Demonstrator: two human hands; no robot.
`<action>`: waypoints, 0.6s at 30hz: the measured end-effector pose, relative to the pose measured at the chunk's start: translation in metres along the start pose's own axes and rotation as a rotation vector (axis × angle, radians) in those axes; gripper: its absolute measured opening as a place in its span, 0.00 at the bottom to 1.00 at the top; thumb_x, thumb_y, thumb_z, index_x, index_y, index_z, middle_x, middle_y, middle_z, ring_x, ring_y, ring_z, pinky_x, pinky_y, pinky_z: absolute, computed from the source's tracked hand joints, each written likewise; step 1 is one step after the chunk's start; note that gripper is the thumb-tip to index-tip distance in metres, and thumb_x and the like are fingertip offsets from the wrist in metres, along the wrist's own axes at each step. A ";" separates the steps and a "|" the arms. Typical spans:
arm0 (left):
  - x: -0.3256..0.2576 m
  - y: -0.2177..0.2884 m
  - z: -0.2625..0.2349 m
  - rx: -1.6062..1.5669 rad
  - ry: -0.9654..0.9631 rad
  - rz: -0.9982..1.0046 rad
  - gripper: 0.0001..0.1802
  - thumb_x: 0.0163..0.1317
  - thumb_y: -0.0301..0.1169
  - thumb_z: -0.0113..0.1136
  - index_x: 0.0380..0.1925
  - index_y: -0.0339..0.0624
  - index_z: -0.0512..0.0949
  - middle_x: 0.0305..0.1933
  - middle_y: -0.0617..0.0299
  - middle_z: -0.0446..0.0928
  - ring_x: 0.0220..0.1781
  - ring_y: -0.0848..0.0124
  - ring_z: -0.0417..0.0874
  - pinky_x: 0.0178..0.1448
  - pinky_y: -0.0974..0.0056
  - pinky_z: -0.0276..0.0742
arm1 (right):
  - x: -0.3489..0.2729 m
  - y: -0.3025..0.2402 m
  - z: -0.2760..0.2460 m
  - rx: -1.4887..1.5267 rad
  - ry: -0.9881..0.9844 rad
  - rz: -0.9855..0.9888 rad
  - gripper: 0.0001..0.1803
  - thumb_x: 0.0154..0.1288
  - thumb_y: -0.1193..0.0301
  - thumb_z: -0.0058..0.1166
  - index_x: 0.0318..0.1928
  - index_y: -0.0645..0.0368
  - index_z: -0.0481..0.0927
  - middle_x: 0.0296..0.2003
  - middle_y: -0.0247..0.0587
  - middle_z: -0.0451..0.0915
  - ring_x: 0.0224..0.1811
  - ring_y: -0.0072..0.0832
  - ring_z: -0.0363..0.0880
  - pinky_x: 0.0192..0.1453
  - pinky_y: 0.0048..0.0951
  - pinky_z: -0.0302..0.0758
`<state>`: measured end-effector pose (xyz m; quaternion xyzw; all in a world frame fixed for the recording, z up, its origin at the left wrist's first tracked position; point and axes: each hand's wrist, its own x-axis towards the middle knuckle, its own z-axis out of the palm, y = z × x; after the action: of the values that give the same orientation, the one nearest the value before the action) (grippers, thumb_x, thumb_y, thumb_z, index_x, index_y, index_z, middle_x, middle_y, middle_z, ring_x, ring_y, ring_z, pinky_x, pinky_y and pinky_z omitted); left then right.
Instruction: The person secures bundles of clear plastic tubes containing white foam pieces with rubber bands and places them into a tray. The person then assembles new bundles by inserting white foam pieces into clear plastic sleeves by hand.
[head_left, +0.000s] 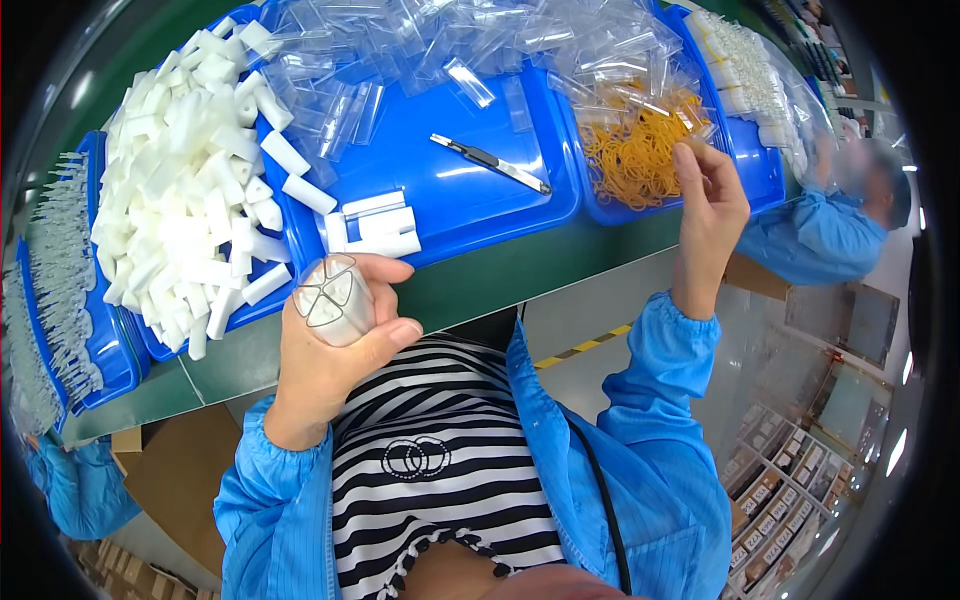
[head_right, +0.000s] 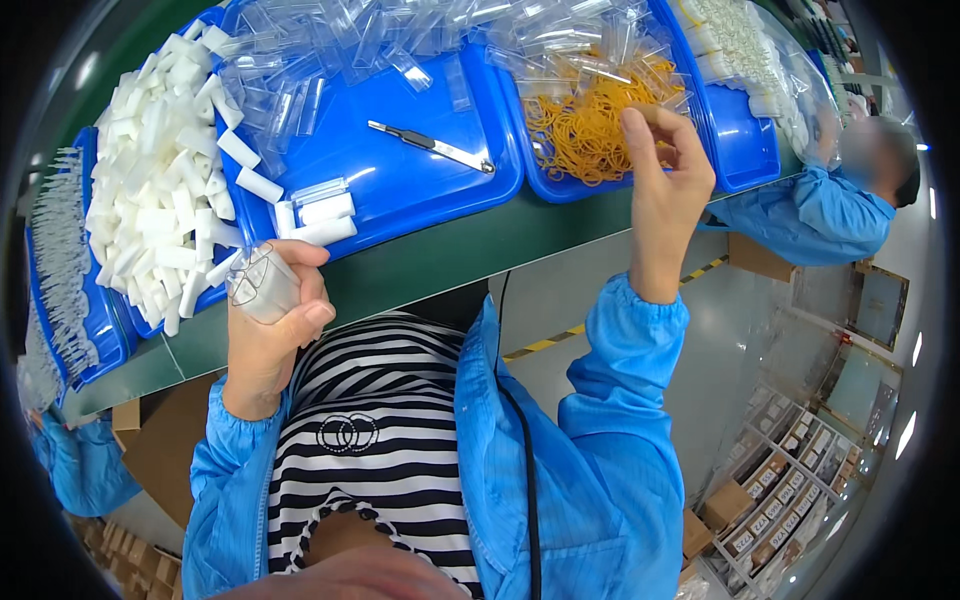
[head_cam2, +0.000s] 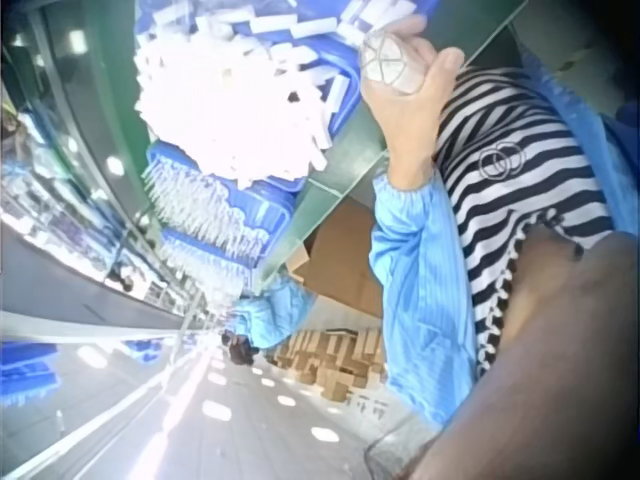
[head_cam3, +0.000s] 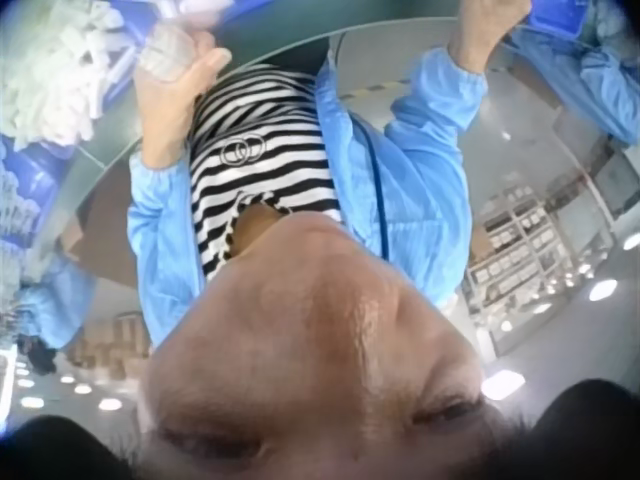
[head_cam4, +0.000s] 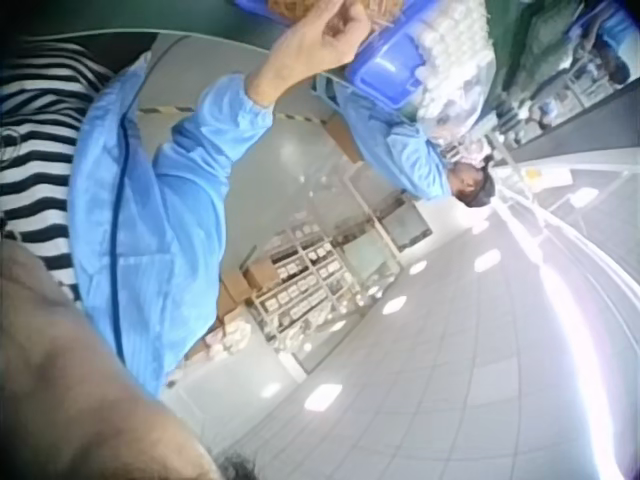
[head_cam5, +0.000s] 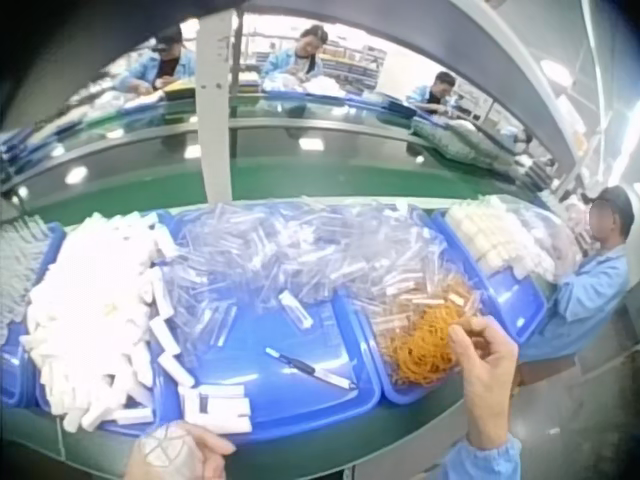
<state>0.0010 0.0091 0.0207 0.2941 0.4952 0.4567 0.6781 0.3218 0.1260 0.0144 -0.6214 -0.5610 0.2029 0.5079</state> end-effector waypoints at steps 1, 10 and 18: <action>-0.001 -0.001 -0.001 0.025 0.023 -0.001 0.19 0.49 0.21 0.73 0.42 0.35 0.78 0.29 0.67 0.75 0.29 0.82 0.72 0.35 0.76 0.68 | 0.005 0.006 -0.005 -0.177 -0.090 -0.062 0.09 0.64 0.70 0.65 0.40 0.63 0.84 0.33 0.34 0.83 0.33 0.17 0.76 0.37 0.22 0.71; -0.004 0.000 -0.007 0.028 0.113 0.011 0.11 0.53 0.20 0.71 0.33 0.35 0.77 0.27 0.60 0.79 0.24 0.76 0.81 0.28 0.74 0.76 | 0.018 -0.005 0.004 -0.157 0.109 -0.069 0.10 0.64 0.69 0.66 0.38 0.65 0.84 0.34 0.33 0.83 0.34 0.17 0.76 0.40 0.20 0.72; 0.010 -0.013 -0.003 0.174 0.116 0.602 0.16 0.47 0.22 0.78 0.32 0.37 0.77 0.52 0.55 0.78 0.48 0.74 0.82 0.49 0.67 0.80 | -0.063 -0.070 0.079 0.604 -0.173 -0.094 0.04 0.65 0.82 0.56 0.40 0.67 0.79 0.42 0.46 0.83 0.45 0.28 0.80 0.54 0.28 0.75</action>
<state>0.0030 0.0125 0.0047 0.4576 0.4612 0.6087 0.4554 0.2043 0.0904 0.0233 -0.3962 -0.5446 0.3887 0.6288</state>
